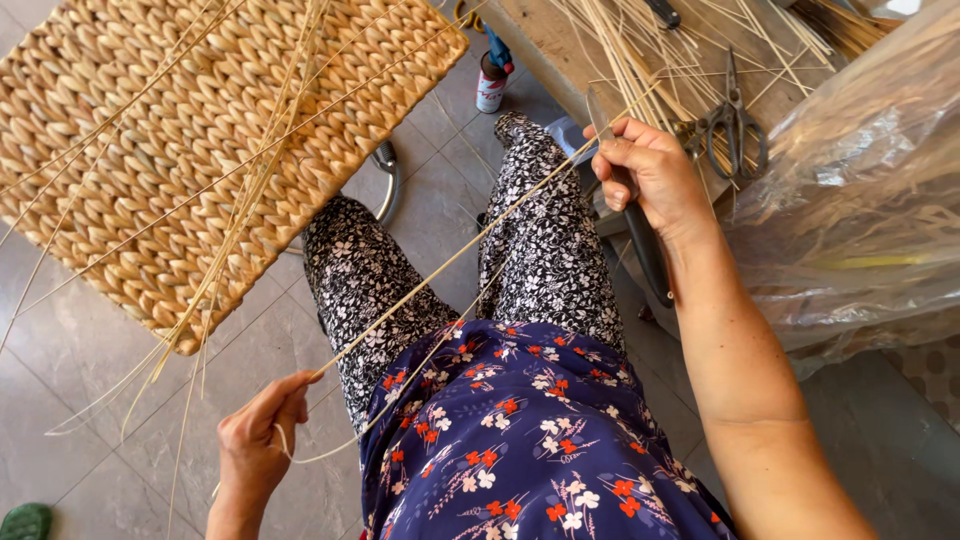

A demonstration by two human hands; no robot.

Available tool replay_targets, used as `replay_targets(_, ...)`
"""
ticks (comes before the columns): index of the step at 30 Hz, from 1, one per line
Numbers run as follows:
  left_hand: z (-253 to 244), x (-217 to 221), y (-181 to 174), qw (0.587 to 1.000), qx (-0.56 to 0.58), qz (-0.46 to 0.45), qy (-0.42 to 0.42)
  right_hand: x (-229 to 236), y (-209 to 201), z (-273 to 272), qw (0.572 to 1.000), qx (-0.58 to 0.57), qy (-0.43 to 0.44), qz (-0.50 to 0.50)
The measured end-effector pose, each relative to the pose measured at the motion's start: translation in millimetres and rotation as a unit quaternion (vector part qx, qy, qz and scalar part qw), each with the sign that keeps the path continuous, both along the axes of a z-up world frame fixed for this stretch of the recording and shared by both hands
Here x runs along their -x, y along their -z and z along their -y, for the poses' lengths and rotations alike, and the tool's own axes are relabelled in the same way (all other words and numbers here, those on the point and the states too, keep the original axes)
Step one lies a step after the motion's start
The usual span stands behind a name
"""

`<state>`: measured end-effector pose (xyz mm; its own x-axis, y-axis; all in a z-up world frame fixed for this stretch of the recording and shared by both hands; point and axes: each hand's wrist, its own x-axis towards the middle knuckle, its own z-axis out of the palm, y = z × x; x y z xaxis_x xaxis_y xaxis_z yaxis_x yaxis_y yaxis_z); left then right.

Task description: The person sits on a red stool and weaves a rectangular mat using thin dried reeds. They use a small knife to split and trim the reeds, then insert them into the existing weave. The person occasionally uses scissors to cut the reeds to length.

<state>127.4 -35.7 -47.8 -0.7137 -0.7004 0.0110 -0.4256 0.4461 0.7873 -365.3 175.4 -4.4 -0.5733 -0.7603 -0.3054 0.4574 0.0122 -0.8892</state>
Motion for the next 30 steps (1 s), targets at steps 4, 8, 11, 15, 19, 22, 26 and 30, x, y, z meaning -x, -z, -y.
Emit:
replay_targets(4,11,-22,9,0.999,0.010,0.006,-0.031,28,11,-14,0.999,0.015,0.040,-0.010)
replay_targets(8,23,-48,22,0.996,-0.045,-0.017,-0.071,57,7,-36,0.996,0.033,0.071,-0.032)
replay_targets(11,23,-41,33,0.987,-0.132,-0.038,-0.085,53,4,-37,0.996,0.021,0.088,-0.021)
replay_targets(15,13,-3,29,0.972,-0.216,-0.073,-0.058,30,5,-27,0.997,-0.016,0.073,-0.034)
replay_targets(19,-1,51,8,0.941,-0.315,-0.109,-0.053,-3,17,-19,0.995,0.000,0.059,-0.075)
replay_targets(22,-6,88,-5,0.931,-0.340,-0.130,-0.032,-21,23,-26,0.987,0.008,0.115,-0.115)
replay_targets(26,-19,135,-9,0.924,-0.341,-0.167,0.032,-22,13,-44,0.968,0.056,0.228,-0.091)
replay_targets(30,-19,181,-5,0.952,-0.259,-0.149,0.070,-20,-12,-71,0.942,0.018,0.271,-0.198)
